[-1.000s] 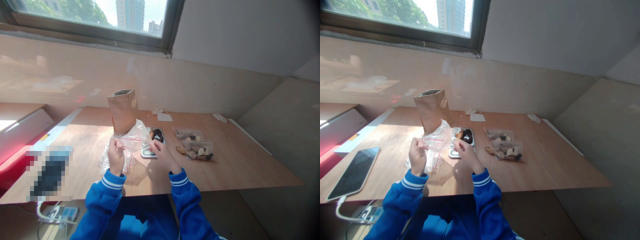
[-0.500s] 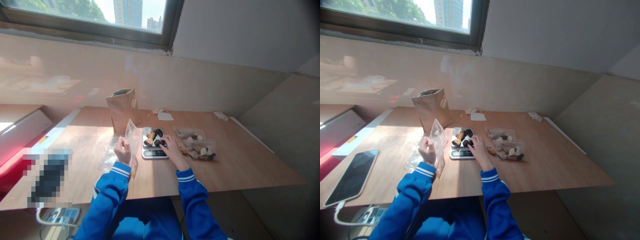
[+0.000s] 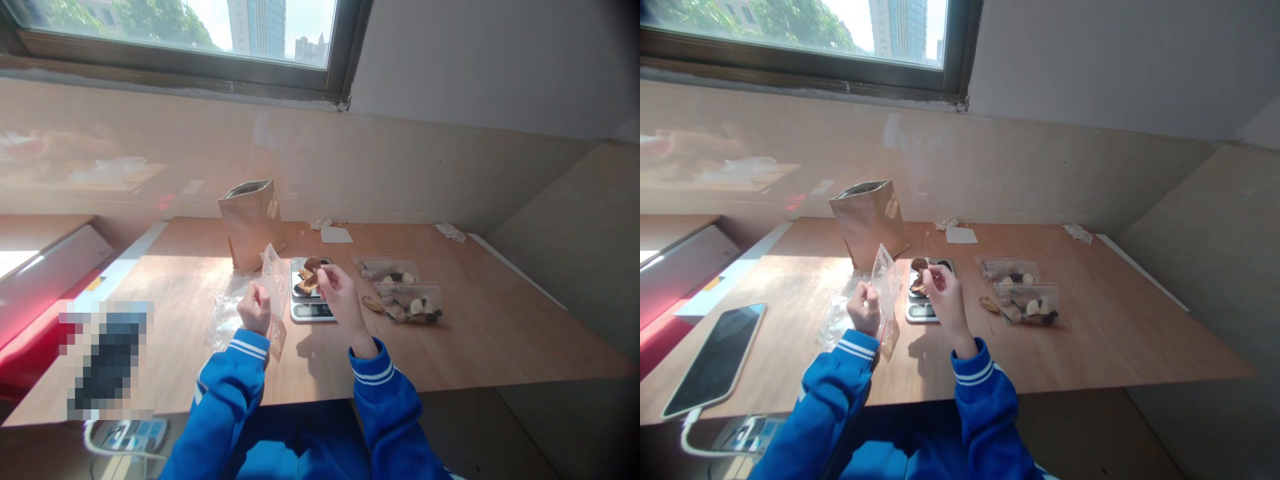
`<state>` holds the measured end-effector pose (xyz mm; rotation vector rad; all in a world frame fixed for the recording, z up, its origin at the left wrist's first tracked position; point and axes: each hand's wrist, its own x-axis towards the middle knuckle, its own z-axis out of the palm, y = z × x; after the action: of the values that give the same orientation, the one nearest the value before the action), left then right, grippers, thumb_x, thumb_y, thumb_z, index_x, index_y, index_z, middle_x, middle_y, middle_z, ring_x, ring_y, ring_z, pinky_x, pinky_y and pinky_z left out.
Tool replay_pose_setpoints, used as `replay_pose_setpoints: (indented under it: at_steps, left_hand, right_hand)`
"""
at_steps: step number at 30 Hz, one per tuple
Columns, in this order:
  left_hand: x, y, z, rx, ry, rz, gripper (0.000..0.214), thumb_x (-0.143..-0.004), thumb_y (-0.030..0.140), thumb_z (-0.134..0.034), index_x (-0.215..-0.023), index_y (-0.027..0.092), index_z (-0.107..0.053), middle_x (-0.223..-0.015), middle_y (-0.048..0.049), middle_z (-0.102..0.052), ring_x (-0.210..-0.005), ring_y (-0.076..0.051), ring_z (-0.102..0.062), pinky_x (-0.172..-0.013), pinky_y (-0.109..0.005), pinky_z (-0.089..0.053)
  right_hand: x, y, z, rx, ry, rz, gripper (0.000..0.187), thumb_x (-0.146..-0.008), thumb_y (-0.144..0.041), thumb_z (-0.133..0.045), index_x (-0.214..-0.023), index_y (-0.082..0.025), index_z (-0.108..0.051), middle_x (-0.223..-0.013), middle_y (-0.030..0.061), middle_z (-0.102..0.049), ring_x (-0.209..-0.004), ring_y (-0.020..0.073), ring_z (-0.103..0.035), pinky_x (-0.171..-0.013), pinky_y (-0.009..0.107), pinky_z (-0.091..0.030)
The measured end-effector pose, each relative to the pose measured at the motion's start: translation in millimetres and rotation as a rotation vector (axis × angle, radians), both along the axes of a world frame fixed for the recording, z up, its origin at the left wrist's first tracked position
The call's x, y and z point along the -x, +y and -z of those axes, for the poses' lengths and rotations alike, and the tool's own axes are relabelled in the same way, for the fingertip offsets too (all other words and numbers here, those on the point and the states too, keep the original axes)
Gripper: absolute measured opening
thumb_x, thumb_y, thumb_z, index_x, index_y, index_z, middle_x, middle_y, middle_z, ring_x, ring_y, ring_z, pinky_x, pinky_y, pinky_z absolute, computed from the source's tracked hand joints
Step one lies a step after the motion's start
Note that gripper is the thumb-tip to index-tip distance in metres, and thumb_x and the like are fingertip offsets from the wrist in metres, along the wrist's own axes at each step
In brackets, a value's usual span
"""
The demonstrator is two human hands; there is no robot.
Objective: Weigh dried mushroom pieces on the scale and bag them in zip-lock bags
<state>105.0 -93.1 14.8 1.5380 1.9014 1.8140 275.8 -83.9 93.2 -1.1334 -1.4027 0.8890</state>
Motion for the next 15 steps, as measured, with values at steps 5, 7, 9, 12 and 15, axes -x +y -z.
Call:
replay_pose_setpoints:
  at_steps: [5,7,9,12,15]
  left_hand:
    - [-1.2,-0.3,1.8,0.001,-0.019,0.031,0.030,-0.088,0.038,-0.038,-0.063,0.023,-0.035,-0.053,0.0042,-0.038,-0.051,-0.012,-0.039,-0.055,-0.024,-0.033]
    - [-1.7,-0.2,2.3,0.006,-0.033,0.035,0.030,-0.089,0.038,-0.038,-0.063,0.023,-0.036,-0.053,0.0041,-0.039,-0.051,-0.012,-0.039,-0.055,-0.024,-0.033]
    - [-1.9,0.1,2.8,0.008,-0.047,0.043,0.029,-0.089,0.037,-0.038,-0.064,0.023,-0.036,-0.054,0.0041,-0.040,-0.052,-0.012,-0.040,-0.055,-0.024,-0.034]
    - [-2.3,0.8,4.1,-0.010,-0.066,0.046,0.030,-0.090,0.036,-0.038,-0.064,0.023,-0.036,-0.054,0.0046,-0.038,-0.051,-0.012,-0.038,-0.055,-0.024,-0.033]
    - [-2.9,2.0,6.4,-0.055,-0.087,0.045,0.030,-0.090,0.036,-0.041,-0.063,0.022,-0.036,-0.054,0.0052,-0.037,-0.051,-0.011,-0.036,-0.054,-0.024,-0.031]
  right_hand:
    - [42.1,-8.2,-18.2,0.006,-0.039,-0.096,0.026,-0.087,-0.044,-0.057,-0.094,-0.020,-0.064,-0.083,0.0027,-0.068,-0.069,0.0146,-0.061,-0.061,0.025,-0.049]
    - [46.2,-7.7,-19.1,-0.012,-0.096,-0.120,0.026,-0.088,-0.043,-0.057,-0.098,-0.020,-0.065,-0.088,0.0023,-0.069,-0.071,0.0142,-0.062,-0.064,0.025,-0.049]
    - [42.1,-5.1,-17.5,-0.037,-0.132,-0.094,0.026,-0.092,-0.041,-0.052,-0.101,-0.020,-0.064,-0.091,0.0027,-0.069,-0.074,0.0144,-0.062,-0.066,0.026,-0.048]
    - [24.7,3.2,-9.7,-0.109,-0.197,0.019,0.025,-0.095,-0.034,-0.044,-0.100,-0.019,-0.064,-0.093,0.0043,-0.069,-0.080,0.0162,-0.062,-0.073,0.028,-0.048]
    - [5.1,12.8,5.0,-0.204,-0.360,0.031,0.020,-0.094,-0.024,-0.043,-0.096,-0.019,-0.063,-0.095,0.0062,-0.066,-0.086,0.0187,-0.061,-0.079,0.031,-0.048]
